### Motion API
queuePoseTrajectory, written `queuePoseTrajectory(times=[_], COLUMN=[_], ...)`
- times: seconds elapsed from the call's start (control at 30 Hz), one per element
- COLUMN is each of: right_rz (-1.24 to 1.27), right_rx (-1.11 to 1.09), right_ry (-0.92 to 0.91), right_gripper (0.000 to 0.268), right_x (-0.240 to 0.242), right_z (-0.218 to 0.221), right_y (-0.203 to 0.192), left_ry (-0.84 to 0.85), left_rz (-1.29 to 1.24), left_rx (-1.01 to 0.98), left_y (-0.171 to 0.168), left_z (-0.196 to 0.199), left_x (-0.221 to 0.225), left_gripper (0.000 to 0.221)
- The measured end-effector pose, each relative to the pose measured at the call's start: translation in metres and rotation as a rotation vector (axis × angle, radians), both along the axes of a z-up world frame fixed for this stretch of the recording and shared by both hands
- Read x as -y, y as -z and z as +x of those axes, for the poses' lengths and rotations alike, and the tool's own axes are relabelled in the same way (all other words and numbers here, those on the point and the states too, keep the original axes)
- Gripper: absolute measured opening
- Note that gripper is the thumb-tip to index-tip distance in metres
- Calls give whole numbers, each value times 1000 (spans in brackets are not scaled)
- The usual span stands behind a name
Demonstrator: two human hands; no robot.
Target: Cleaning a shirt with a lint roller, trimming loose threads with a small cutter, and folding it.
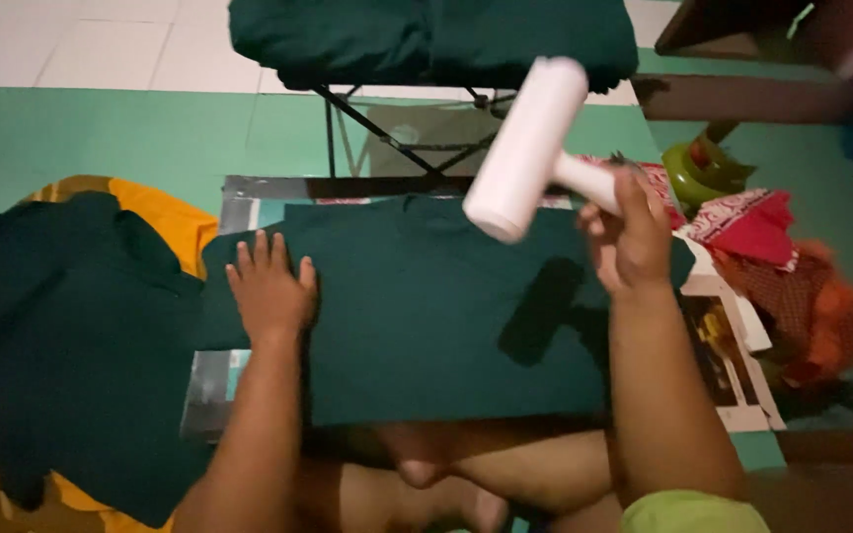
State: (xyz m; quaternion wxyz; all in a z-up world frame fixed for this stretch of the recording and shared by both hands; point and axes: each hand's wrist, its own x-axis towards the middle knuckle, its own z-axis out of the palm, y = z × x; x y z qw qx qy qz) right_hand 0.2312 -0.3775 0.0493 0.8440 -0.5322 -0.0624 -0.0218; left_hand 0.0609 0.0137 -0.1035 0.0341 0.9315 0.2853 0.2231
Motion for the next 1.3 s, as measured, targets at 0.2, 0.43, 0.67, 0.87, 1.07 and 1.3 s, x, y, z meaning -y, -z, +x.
queuePoseTrajectory(times=[0.2, 0.43, 0.67, 0.87, 1.07, 1.3], right_rz=[241, 260, 98, -28, -222, -378], right_rx=[-397, -439, -303, -307, -185, 79], right_ry=[96, 103, 99, 96, 117, -11], right_gripper=[32, 43, 46, 42, 32, 46], right_x=[58, 79, 71, 34, 12, 22], right_z=[-40, -42, -50, -54, -58, -37], right_y=[52, 137, 152, 155, 168, 147], left_ry=[17, 4, 45, 44, -1, 350], left_rz=[54, -27, -100, -15, 239, -186], left_rx=[-4, -91, -116, -108, -149, -190], left_y=[3, -13, -19, -9, -16, -31], left_z=[-2, -4, -9, -20, -15, 22], left_x=[-3, 5, -1, -34, -34, 126], left_gripper=[61, 62, 62, 54, 55, 67])
